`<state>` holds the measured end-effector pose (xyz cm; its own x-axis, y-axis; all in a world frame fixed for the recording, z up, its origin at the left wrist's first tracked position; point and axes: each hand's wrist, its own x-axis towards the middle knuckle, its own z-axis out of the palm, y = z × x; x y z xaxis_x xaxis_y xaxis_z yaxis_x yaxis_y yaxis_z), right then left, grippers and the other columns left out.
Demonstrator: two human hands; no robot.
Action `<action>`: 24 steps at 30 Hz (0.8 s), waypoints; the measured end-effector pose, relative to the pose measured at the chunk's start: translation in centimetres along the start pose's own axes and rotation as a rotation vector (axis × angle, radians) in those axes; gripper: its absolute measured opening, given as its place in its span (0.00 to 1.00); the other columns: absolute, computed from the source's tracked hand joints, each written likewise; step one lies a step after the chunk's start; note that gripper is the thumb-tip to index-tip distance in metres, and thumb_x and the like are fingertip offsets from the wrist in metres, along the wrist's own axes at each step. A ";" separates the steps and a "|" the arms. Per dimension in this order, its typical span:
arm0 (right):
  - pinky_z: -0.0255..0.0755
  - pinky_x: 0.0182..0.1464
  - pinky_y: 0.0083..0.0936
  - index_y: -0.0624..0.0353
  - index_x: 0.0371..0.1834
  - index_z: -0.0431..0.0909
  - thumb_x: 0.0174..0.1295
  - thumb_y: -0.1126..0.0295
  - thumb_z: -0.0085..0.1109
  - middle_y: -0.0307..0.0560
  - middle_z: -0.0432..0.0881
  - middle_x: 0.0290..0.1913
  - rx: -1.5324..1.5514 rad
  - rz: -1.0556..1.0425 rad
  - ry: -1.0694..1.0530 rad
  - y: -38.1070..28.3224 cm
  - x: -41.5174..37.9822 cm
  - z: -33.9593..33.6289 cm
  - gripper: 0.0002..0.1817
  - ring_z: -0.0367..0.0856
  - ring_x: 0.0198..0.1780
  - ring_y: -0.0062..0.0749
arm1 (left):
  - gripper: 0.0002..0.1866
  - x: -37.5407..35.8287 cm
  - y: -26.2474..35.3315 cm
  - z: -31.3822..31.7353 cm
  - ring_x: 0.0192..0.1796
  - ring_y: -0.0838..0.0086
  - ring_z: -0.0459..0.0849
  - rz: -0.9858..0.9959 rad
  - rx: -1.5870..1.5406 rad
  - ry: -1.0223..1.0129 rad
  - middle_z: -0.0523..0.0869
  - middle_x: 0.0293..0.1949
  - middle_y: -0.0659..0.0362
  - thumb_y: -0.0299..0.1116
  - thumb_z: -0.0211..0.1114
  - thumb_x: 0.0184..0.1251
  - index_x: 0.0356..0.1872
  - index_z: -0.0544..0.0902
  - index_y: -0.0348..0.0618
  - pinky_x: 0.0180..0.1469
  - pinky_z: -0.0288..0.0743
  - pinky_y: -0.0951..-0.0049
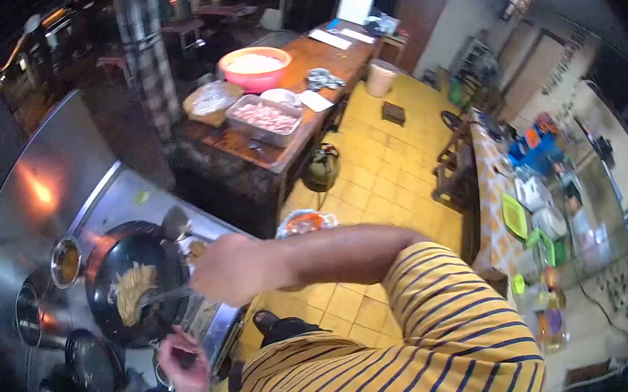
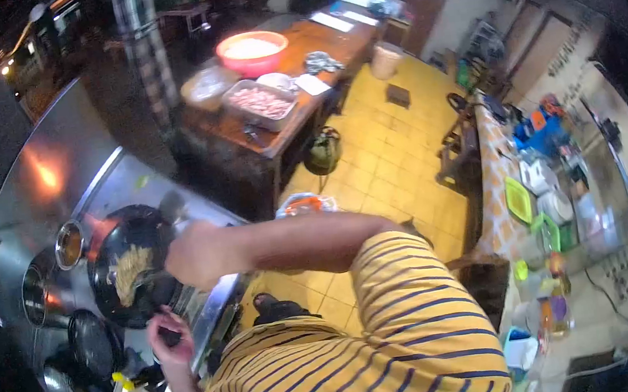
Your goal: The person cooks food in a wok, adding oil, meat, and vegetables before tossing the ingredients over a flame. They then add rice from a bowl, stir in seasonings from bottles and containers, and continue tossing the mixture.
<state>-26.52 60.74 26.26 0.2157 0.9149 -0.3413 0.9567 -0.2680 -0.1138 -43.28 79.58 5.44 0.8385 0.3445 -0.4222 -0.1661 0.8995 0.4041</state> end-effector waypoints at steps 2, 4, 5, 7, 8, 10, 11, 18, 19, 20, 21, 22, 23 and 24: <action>0.80 0.27 0.39 0.63 0.34 0.85 0.52 0.71 0.61 0.49 0.87 0.35 -0.001 0.085 0.015 0.4 3.6 4.0 0.09 0.87 0.34 0.41 | 0.07 2.2 1.3 0.4 0.24 0.79 0.72 0.019 0.081 -0.084 0.74 0.23 0.64 0.32 0.60 0.63 0.32 0.76 0.39 0.30 0.70 0.81; 0.79 0.26 0.39 0.63 0.38 0.84 0.53 0.71 0.60 0.48 0.86 0.34 -0.008 0.122 0.102 1.1 7.9 9.7 0.11 0.87 0.34 0.41 | 0.08 1.5 0.4 0.4 0.24 0.80 0.71 0.017 0.115 0.037 0.73 0.22 0.65 0.33 0.59 0.63 0.38 0.76 0.40 0.28 0.68 0.82; 0.79 0.26 0.39 0.63 0.41 0.83 0.54 0.70 0.60 0.47 0.86 0.34 -0.009 0.154 0.178 1.5 8.8 11.1 0.13 0.87 0.34 0.41 | 0.13 -0.4 -0.9 -1.8 0.24 0.81 0.71 -0.005 0.191 0.024 0.72 0.20 0.66 0.32 0.58 0.63 0.46 0.76 0.39 0.26 0.67 0.84; 0.79 0.26 0.39 0.63 0.49 0.79 0.56 0.70 0.58 0.47 0.86 0.32 0.025 0.137 0.114 1.4 4.6 6.3 0.17 0.87 0.34 0.44 | 0.07 -4.6 -2.6 -2.6 0.23 0.83 0.70 -0.154 0.642 0.030 0.72 0.20 0.67 0.33 0.58 0.62 0.37 0.77 0.43 0.25 0.64 0.85; 0.79 0.26 0.40 0.63 0.51 0.77 0.57 0.70 0.57 0.49 0.86 0.31 -0.004 0.041 0.041 1.9 2.8 4.2 0.18 0.87 0.34 0.45 | 0.07 -3.9 -2.7 -2.5 0.23 0.83 0.70 -0.146 0.637 0.039 0.72 0.20 0.67 0.33 0.58 0.62 0.37 0.77 0.43 0.25 0.64 0.85; 0.79 0.26 0.41 0.63 0.53 0.75 0.58 0.71 0.56 0.50 0.85 0.31 -0.042 -0.074 -0.043 2.9 1.4 3.2 0.19 0.87 0.33 0.46 | 0.06 -1.3 -2.9 -0.5 0.21 0.84 0.68 0.001 0.301 0.035 0.70 0.19 0.67 0.33 0.56 0.63 0.27 0.74 0.46 0.24 0.61 0.84; 0.79 0.26 0.41 0.62 0.52 0.76 0.59 0.71 0.55 0.50 0.85 0.30 -0.019 -0.005 -0.005 2.8 1.5 3.3 0.17 0.87 0.33 0.46 | 0.09 0.9 -1.5 1.1 0.21 0.85 0.66 0.036 0.179 -0.097 0.68 0.19 0.69 0.32 0.56 0.63 0.23 0.70 0.48 0.24 0.59 0.85; 0.80 0.38 0.44 0.45 0.62 0.73 0.61 0.70 0.50 0.52 0.85 0.34 0.007 0.212 0.087 8.8 7.1 9.8 0.24 0.86 0.37 0.49 | 0.03 -0.4 -4.9 -8.8 0.35 0.73 0.76 -0.256 0.244 -0.038 0.74 0.26 0.63 0.28 0.57 0.64 0.32 0.76 0.41 0.40 0.74 0.68; 0.78 0.39 0.44 0.44 0.65 0.71 0.60 0.71 0.50 0.53 0.84 0.31 0.061 0.172 0.218 9.1 5.9 7.6 0.27 0.84 0.35 0.53 | 0.07 -2.4 -5.4 -6.4 0.34 0.73 0.77 0.046 0.586 -0.108 0.75 0.26 0.62 0.33 0.56 0.66 0.31 0.75 0.42 0.41 0.73 0.69; 0.77 0.41 0.45 0.44 0.66 0.71 0.59 0.71 0.51 0.58 0.83 0.33 0.163 0.139 0.218 9.8 5.5 6.5 0.28 0.83 0.35 0.55 | 0.09 -1.4 -4.9 -5.9 0.32 0.73 0.77 -0.266 0.188 0.020 0.77 0.25 0.61 0.36 0.56 0.66 0.29 0.75 0.43 0.38 0.72 0.70; 0.76 0.42 0.46 0.48 0.65 0.71 0.56 0.71 0.53 0.60 0.82 0.35 0.383 0.127 0.196 10.2 4.5 4.8 0.29 0.83 0.38 0.55 | 0.10 0.2 -4.4 -5.6 0.28 0.73 0.75 -0.216 0.295 0.153 0.76 0.23 0.61 0.36 0.56 0.65 0.26 0.74 0.44 0.32 0.70 0.72; 0.75 0.45 0.46 0.52 0.64 0.71 0.55 0.70 0.55 0.63 0.82 0.38 0.400 0.202 0.123 10.1 4.1 3.3 0.29 0.82 0.41 0.56 | 0.10 1.6 -2.8 -4.2 0.25 0.73 0.74 -0.179 0.228 0.126 0.74 0.21 0.62 0.36 0.56 0.64 0.25 0.73 0.44 0.29 0.68 0.73; 0.75 0.45 0.46 0.52 0.64 0.71 0.55 0.70 0.55 0.63 0.82 0.38 0.392 0.176 0.112 10.4 4.9 3.4 0.29 0.82 0.41 0.56 | 0.07 3.9 -2.4 -5.1 0.24 0.74 0.72 -0.130 0.115 0.104 0.73 0.21 0.63 0.34 0.55 0.64 0.28 0.73 0.44 0.27 0.66 0.74; 0.75 0.45 0.44 0.55 0.63 0.71 0.55 0.70 0.55 0.64 0.82 0.38 0.401 0.180 0.131 10.5 5.0 3.6 0.28 0.82 0.42 0.56 | 0.05 5.3 -1.6 -5.2 0.25 0.75 0.72 -0.181 -0.108 0.055 0.74 0.23 0.63 0.32 0.55 0.64 0.29 0.73 0.44 0.27 0.66 0.75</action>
<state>-16.16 61.39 19.97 0.4190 0.8667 -0.2707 0.7560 -0.4981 -0.4246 -41.23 81.35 -1.70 0.8306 0.1866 -0.5246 -0.0727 0.9705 0.2300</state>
